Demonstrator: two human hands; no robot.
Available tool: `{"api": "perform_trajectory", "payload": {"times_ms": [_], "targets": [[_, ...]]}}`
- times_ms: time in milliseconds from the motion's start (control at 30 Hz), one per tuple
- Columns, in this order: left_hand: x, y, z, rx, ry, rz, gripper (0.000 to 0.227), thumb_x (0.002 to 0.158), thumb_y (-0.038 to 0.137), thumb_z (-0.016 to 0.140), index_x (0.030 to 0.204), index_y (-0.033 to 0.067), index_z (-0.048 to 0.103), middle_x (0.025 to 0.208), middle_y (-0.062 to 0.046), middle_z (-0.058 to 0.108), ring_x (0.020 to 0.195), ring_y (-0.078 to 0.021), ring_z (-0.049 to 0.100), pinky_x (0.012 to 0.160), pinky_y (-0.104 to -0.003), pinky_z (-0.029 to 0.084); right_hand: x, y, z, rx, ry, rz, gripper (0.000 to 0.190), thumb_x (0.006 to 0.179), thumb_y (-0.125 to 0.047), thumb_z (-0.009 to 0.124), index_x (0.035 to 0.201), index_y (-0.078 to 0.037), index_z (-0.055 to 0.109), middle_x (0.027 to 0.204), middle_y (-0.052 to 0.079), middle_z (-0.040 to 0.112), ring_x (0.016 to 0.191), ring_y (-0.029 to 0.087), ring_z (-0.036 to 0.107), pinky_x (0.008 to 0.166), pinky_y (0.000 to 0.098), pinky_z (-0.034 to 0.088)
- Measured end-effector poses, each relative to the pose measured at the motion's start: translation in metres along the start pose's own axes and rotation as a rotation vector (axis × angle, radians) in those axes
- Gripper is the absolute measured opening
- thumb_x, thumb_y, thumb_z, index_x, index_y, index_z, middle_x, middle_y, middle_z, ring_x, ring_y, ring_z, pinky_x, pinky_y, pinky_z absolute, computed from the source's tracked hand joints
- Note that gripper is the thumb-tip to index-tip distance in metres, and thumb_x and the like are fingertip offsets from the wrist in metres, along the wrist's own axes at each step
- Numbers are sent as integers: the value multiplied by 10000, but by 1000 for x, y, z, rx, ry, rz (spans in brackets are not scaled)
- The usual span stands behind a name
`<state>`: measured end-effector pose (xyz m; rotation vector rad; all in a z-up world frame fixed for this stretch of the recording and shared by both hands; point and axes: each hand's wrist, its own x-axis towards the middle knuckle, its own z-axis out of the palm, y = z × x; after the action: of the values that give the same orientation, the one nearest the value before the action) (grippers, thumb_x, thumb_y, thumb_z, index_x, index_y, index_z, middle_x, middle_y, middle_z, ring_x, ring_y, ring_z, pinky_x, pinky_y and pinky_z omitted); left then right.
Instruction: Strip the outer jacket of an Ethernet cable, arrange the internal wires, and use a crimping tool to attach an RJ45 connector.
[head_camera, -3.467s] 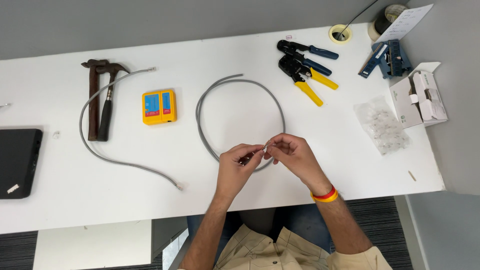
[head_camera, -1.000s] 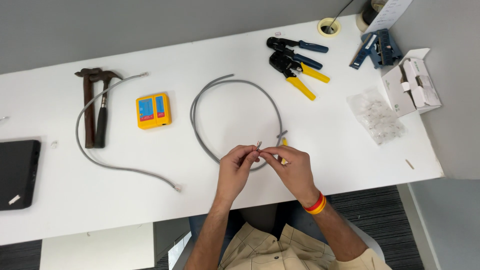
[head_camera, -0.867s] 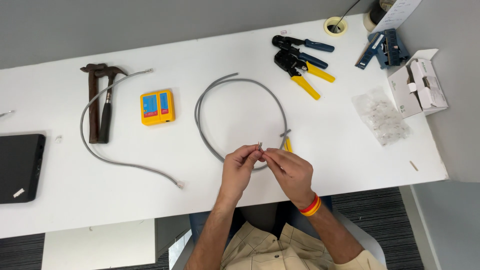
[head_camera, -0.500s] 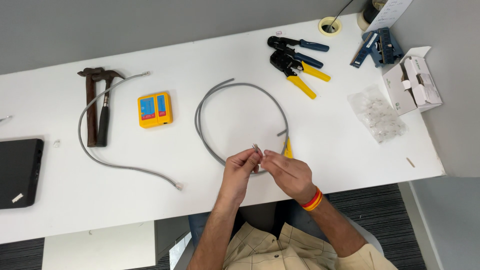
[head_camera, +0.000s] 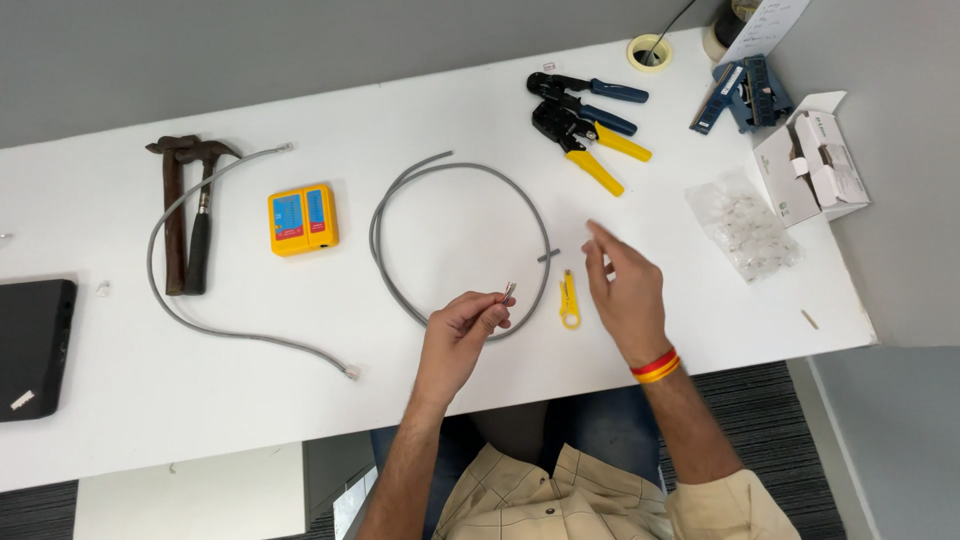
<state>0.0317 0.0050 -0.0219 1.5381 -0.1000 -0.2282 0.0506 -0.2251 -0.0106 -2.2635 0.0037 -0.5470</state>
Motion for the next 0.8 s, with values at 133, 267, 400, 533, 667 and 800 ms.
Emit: {"api": "perform_trajectory", "payload": {"times_ms": [133, 267, 400, 533, 667, 800], "targets": [[-5, 8, 0, 53, 33, 13, 215, 968, 122, 675, 1139, 26, 763, 1001, -46, 756, 876, -96, 719, 821, -256, 614, 10, 5, -8, -251, -4, -48, 566, 890, -88, 714, 1393, 110, 546, 1167, 231, 686, 1062, 392, 648, 904, 442, 532], [-7, 9, 2, 102, 57, -44, 219, 921, 114, 737, 1123, 36, 772, 939, -60, 771, 812, -114, 726, 777, -266, 624, 0, -15, -10, -313, 34, -106, 358, 864, -119, 764, 1172, 29, 660, 1181, 214, 697, 1186, 388, 609, 967, 462, 497], [-5, -1, 0, 43, 35, -66, 235, 897, 94, 770, 1121, 27, 764, 936, -73, 787, 823, -113, 724, 783, -266, 622, -7, -48, -16, -95, -8, -61, 151, 887, -146, 808, 1021, -88, 771, 1094, 103, 764, 1106, 283, 671, 912, 386, 533], [-3, -10, -3, -72, -10, -33, 243, 918, 87, 735, 1149, 14, 741, 997, -56, 779, 907, -101, 734, 829, -259, 632, -17, -63, -9, 389, -251, 111, 256, 869, -128, 802, 1115, -70, 760, 1007, 51, 782, 854, 145, 728, 755, 267, 577], [-4, 1, 1, -80, -9, -12, 240, 929, 81, 717, 1161, 25, 730, 1014, -44, 768, 923, -102, 733, 830, -257, 632, -23, -58, 5, 508, -295, 79, 249, 874, -97, 795, 1112, -43, 745, 991, 46, 776, 854, 109, 734, 759, 235, 582], [-7, 13, 4, -2, 29, -49, 206, 928, 70, 734, 1127, 21, 746, 959, -72, 794, 896, -121, 754, 804, -263, 629, -24, -58, 10, 478, -243, 133, 213, 868, -84, 803, 1066, -32, 742, 978, 36, 772, 830, 93, 732, 702, 225, 574]]}}
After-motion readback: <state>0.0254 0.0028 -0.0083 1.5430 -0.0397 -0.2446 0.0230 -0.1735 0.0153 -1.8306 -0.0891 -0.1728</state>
